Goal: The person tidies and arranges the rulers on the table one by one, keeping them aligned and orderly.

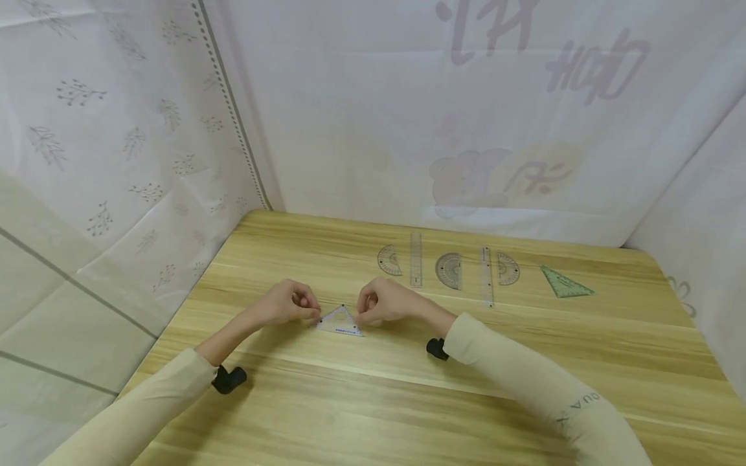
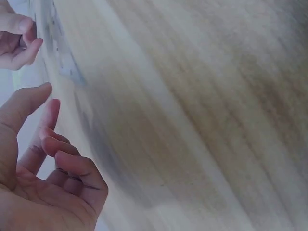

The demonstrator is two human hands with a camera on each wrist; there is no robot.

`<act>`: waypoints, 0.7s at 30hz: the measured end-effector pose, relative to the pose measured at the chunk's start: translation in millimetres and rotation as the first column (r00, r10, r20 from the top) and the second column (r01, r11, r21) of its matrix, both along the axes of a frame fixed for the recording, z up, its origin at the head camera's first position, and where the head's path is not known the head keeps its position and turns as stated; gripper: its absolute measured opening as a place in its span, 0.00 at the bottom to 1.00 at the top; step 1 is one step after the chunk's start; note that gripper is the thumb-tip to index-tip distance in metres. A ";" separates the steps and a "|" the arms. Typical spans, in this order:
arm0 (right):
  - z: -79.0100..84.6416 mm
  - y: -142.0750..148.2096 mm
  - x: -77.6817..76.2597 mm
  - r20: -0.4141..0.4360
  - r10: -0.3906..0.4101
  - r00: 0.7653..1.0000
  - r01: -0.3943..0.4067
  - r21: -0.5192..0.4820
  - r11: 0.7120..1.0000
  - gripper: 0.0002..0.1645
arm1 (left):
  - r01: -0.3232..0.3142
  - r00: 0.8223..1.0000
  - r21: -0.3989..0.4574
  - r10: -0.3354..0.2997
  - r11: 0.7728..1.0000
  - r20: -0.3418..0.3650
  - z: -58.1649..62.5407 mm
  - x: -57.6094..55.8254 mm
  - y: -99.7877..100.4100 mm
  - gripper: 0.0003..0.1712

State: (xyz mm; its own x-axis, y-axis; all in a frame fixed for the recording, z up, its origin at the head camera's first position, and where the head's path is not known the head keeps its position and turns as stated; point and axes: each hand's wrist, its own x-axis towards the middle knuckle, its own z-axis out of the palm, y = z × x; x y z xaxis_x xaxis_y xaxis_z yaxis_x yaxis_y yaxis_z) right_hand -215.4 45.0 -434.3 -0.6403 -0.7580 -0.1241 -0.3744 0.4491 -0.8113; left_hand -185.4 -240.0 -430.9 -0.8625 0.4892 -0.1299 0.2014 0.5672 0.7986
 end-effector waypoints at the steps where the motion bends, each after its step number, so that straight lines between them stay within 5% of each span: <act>1: 0.6 1.4 -0.3 0.006 0.005 1.000 -0.005 -0.010 1.000 0.06 | -0.003 1.000 -0.006 0.003 1.000 -0.012 1.4 -0.3 0.4 0.03; 21: 9.0 38.4 -3.6 -0.001 0.067 0.998 -0.067 -0.091 0.994 0.21 | 0.073 0.996 0.086 -0.069 0.994 -0.051 1.3 -0.1 13.8 0.13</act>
State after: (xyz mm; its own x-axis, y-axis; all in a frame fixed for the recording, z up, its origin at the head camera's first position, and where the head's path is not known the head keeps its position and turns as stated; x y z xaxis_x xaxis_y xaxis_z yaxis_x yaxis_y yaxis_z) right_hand -219.0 83.4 -425.3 -0.5874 -0.8075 -0.0538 -0.3992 0.3469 -0.8487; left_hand -185.5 -226.2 -429.6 -0.8293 0.5572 -0.0431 0.2778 0.4780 0.8333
